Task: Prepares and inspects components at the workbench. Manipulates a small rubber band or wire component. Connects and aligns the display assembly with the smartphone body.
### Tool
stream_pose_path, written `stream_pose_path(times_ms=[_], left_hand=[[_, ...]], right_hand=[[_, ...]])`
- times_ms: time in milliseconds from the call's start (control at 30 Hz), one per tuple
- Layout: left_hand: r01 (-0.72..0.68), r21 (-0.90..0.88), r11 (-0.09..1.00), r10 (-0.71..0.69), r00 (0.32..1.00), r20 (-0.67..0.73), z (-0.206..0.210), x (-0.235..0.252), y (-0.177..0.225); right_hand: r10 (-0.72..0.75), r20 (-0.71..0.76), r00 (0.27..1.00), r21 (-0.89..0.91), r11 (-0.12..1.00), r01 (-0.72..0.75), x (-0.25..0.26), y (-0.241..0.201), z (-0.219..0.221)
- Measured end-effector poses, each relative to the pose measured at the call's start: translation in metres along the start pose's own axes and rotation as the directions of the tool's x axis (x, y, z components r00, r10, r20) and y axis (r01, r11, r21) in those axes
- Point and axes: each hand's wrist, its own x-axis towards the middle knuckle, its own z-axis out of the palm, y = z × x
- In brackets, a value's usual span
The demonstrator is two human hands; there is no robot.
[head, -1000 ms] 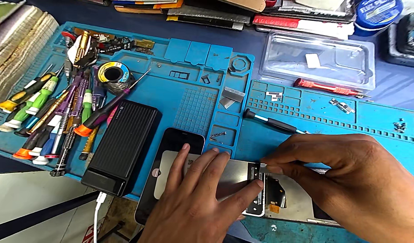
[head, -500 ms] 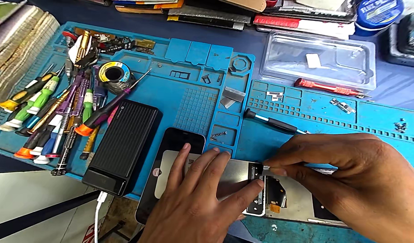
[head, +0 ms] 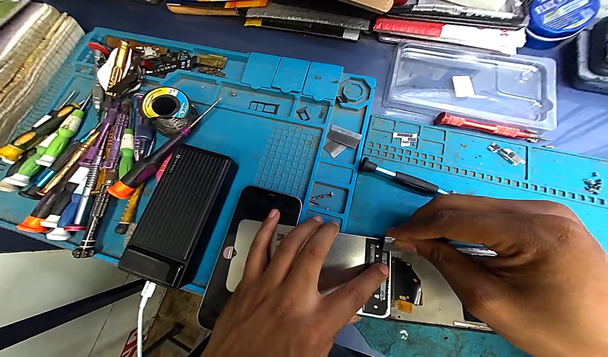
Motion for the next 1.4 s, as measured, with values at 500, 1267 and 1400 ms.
stream_pose_path(times_ms=[500,1267,1400], left_hand=[[-0.001,0.008,1.000,0.001,1.000,0.003,-0.0004,0.0003,-0.0004],[0.003,0.000,1.000,-0.003,1.000,0.002,-0.0009,0.0001,-0.0002],[-0.001,0.011,1.000,0.001,1.000,0.004,-0.0010,0.0005,0.0000]], right_hand=[[0.017,0.014,1.000,0.053,0.998,-0.018,-0.0018,0.0014,-0.0021],[0.011,0.008,1.000,0.069,0.998,-0.011,-0.0016,0.0018,-0.0016],[0.015,0.008,1.000,0.070,0.997,-0.015,-0.0020,0.0016,-0.0016]])
